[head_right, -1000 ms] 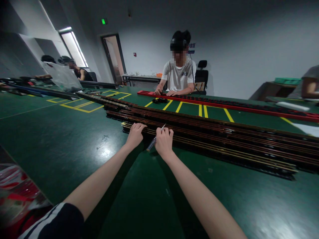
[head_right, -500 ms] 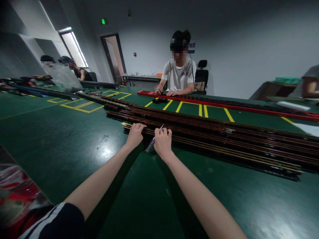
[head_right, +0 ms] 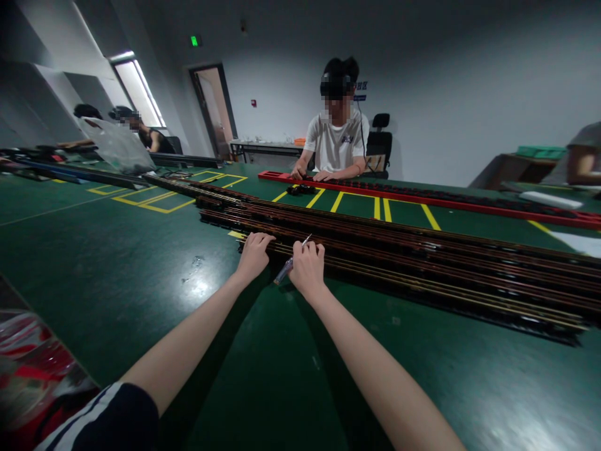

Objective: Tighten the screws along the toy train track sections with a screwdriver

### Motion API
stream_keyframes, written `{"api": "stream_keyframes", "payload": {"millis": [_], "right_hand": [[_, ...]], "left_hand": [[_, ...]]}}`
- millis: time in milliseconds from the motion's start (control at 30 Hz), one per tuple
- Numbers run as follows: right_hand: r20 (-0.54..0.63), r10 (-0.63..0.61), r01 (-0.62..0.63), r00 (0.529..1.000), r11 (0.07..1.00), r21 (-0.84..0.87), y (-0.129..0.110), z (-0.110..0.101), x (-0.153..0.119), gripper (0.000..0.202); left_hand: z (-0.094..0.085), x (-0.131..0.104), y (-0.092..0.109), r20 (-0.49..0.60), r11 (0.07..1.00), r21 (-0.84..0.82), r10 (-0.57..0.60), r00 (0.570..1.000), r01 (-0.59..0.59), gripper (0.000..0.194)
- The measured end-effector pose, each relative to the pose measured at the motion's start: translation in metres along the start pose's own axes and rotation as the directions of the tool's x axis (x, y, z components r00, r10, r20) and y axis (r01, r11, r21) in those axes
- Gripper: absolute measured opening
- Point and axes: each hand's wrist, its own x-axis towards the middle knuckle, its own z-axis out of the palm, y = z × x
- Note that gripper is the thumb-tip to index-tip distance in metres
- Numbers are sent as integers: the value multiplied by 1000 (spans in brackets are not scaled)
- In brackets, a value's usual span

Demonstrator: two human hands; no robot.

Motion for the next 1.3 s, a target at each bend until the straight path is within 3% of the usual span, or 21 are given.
{"api": "stream_keyframes", "payload": {"millis": [767,1300], "right_hand": [[10,-56,56,998,998,3,-1,1,0,25],[140,-31,35,990,999,-26,-1,-6,-1,26]], "left_hand": [[-8,-1,5,49,991,41,-128,991,126,49],[-14,0,5,76,940,68,-338,938,333,43]]}}
